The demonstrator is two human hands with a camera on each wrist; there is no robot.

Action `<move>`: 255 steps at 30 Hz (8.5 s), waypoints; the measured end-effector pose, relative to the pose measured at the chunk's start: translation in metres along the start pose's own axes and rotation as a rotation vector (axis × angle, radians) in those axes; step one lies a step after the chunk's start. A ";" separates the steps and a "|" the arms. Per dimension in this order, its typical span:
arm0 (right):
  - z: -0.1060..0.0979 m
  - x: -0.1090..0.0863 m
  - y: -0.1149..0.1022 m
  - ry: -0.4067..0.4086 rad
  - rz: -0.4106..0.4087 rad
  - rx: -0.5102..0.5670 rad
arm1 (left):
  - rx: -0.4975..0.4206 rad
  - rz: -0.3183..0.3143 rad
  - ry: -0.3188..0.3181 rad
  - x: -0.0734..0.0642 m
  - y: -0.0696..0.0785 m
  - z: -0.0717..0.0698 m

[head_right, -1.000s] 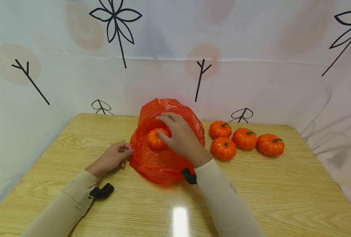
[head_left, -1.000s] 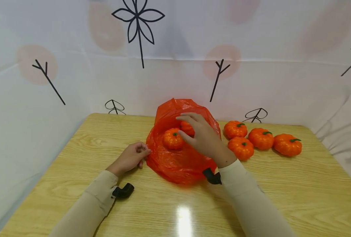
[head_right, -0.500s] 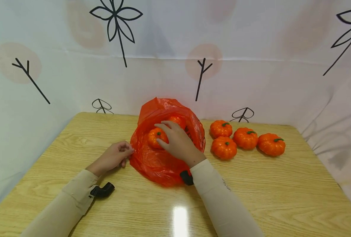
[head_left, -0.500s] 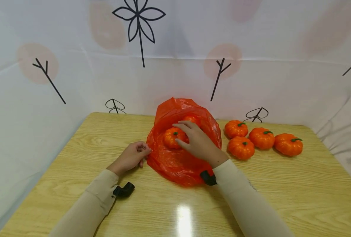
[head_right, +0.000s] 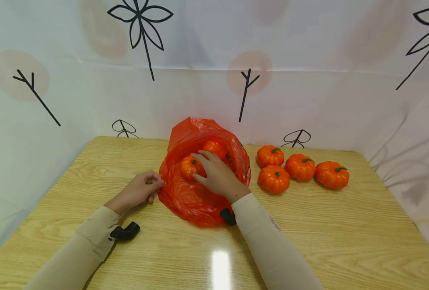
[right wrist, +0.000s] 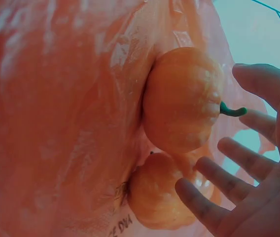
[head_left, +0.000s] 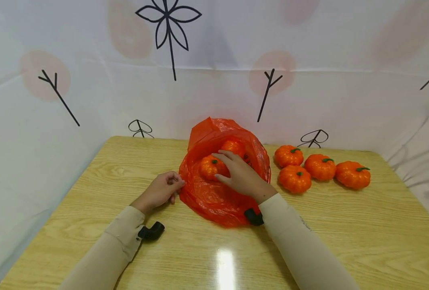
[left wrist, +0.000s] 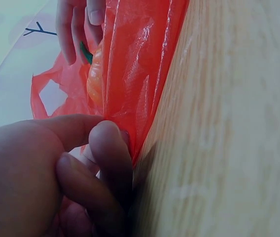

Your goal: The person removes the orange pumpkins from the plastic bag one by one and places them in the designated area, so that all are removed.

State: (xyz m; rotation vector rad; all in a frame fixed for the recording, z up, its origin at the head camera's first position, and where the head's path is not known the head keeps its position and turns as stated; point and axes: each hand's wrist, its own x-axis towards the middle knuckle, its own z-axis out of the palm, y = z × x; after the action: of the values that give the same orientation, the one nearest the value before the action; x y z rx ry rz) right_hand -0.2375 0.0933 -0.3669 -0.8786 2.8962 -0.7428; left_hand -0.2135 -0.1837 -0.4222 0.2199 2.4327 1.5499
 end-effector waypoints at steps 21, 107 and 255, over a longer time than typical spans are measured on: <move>0.003 -0.001 0.002 -0.020 -0.029 0.016 | 0.003 0.005 -0.005 -0.021 0.036 0.002; -0.034 -0.070 -0.008 0.122 -0.221 -0.119 | 0.042 0.000 0.011 -0.001 0.002 0.000; -0.098 -0.183 0.125 0.221 0.178 -0.351 | 0.038 0.012 0.012 -0.004 0.002 -0.001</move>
State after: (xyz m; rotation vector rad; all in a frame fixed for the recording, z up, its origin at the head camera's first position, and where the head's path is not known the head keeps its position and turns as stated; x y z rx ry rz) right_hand -0.1643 0.3238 -0.3566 -0.5735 3.3111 -0.3406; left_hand -0.2102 -0.1842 -0.4196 0.2330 2.4759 1.5148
